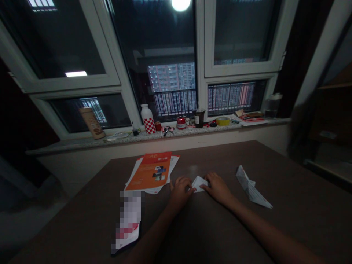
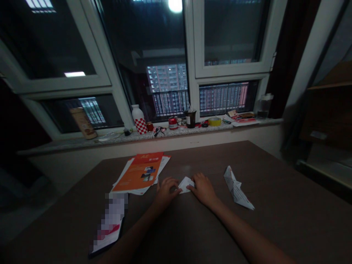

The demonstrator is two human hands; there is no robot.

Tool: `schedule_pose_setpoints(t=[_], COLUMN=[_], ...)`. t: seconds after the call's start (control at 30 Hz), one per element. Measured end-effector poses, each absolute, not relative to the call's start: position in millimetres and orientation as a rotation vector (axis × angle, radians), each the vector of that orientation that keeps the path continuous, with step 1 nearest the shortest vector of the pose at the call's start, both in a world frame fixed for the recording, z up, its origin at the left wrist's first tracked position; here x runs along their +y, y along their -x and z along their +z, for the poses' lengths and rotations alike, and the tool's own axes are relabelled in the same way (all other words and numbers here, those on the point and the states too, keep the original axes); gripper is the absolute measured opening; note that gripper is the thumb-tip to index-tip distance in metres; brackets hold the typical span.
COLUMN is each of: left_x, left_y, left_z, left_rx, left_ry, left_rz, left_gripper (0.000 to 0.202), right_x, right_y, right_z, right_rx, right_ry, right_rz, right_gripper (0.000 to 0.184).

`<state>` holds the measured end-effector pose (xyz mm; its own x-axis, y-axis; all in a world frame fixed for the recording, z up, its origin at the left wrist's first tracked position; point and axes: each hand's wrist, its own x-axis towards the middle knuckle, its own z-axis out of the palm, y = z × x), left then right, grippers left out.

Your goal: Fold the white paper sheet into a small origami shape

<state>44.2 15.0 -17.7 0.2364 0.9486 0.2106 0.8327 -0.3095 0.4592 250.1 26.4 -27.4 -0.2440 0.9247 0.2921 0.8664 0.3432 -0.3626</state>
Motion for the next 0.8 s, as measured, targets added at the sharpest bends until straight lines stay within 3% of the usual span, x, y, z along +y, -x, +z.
schedule_pose_setpoints(t=[0.8], left_x=[14.5], left_y=[-43.3], left_z=[-19.3], left_rx=[1.761], left_ry=[-2.23], left_rz=[0.621], left_gripper=[0.016], right_x=[25.5], right_y=[-242.7], right_z=[-21.5], right_rx=[-2.258], right_ry=[1.659], right_rz=[0.046], right_gripper=[0.024])
